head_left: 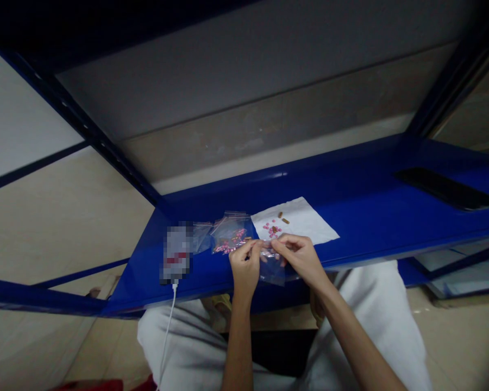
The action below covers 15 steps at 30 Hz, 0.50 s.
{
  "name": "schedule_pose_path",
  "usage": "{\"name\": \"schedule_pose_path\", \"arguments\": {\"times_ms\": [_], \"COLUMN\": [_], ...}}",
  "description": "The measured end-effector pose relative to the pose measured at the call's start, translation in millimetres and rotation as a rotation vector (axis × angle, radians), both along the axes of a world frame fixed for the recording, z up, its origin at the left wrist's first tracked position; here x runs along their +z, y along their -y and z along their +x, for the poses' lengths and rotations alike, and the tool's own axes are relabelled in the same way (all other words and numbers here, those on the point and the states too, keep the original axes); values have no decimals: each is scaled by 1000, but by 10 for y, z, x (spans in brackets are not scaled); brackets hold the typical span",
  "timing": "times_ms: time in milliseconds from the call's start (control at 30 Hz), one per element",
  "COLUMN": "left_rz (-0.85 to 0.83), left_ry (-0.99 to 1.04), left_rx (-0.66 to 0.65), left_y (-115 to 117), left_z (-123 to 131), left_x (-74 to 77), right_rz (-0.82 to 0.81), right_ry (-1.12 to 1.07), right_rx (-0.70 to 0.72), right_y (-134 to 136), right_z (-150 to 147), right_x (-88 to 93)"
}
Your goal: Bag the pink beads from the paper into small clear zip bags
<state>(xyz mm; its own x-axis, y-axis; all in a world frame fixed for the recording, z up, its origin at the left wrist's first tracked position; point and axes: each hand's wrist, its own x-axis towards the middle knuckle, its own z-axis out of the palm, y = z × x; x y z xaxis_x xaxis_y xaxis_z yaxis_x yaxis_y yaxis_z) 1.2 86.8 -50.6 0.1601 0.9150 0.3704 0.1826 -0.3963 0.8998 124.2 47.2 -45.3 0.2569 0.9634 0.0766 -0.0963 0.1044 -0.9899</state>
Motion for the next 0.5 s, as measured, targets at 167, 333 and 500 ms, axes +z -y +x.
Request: {"name": "schedule_pose_path", "arguments": {"times_ms": [167, 333, 500], "left_rz": [36, 4, -106], "left_ry": [-23, -14, 97], "left_rx": [-21, -56, -92], "left_y": [8, 20, 8], "left_z": [-7, 4, 30], "left_x": [-10, 1, -41], "right_rz": [-19, 16, 25], "right_ry": [-4, 11, 27], "right_rx": [16, 37, 27], "right_y": [-10, -15, -13], "right_z": [-5, 18, 35], "right_x": [-13, -55, -53]}}
